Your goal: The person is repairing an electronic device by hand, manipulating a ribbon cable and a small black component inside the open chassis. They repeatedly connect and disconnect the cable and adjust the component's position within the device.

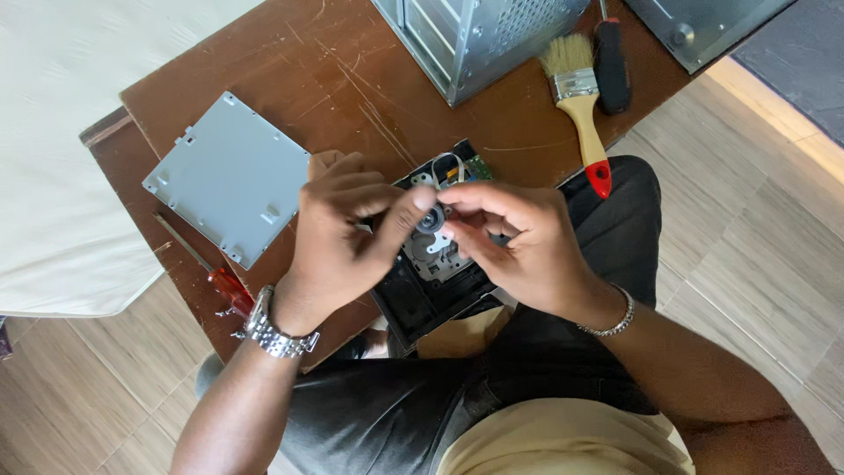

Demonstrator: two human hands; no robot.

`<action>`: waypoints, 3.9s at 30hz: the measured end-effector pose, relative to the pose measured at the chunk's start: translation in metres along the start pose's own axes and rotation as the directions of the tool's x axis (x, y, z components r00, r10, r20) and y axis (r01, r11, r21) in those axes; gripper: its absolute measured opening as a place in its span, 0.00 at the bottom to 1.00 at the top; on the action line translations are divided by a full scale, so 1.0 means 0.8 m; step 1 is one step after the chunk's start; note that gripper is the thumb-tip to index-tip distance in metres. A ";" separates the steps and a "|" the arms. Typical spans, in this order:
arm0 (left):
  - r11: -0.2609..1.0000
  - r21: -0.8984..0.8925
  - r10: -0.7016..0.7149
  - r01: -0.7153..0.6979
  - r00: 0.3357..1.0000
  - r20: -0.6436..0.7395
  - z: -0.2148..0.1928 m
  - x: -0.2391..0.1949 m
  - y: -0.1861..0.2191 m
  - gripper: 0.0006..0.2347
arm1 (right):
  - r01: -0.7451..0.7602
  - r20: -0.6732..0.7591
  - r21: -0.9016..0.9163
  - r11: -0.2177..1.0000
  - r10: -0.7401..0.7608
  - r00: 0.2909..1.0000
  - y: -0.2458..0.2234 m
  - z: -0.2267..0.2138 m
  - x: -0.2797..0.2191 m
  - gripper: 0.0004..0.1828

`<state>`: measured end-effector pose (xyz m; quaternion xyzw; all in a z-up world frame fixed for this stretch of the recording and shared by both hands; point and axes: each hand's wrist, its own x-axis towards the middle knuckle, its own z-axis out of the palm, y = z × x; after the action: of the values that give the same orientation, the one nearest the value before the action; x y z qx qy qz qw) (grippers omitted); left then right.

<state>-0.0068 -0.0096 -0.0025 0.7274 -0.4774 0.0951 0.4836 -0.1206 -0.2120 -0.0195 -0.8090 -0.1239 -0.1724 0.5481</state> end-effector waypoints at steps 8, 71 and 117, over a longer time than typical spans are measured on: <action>0.995 0.083 -0.058 0.062 0.997 -0.051 -0.008 -0.003 -0.013 0.18 | -0.133 0.025 0.072 0.989 0.131 0.991 0.014 -0.003 -0.003 0.15; 0.965 0.228 0.090 -0.129 0.981 0.173 -0.012 -0.001 -0.013 0.34 | 0.470 0.270 -0.564 0.679 -0.386 0.882 0.001 -0.032 0.010 0.09; 0.985 0.143 -0.131 0.093 0.952 0.278 -0.014 -0.010 -0.029 0.07 | -0.015 0.243 -0.328 0.945 0.099 0.965 0.044 -0.029 0.043 0.07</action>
<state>0.0111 0.0058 -0.0155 0.7891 -0.4930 -0.0082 0.3663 -0.0785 -0.2460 -0.0270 -0.9066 -0.1401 -0.0683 0.3922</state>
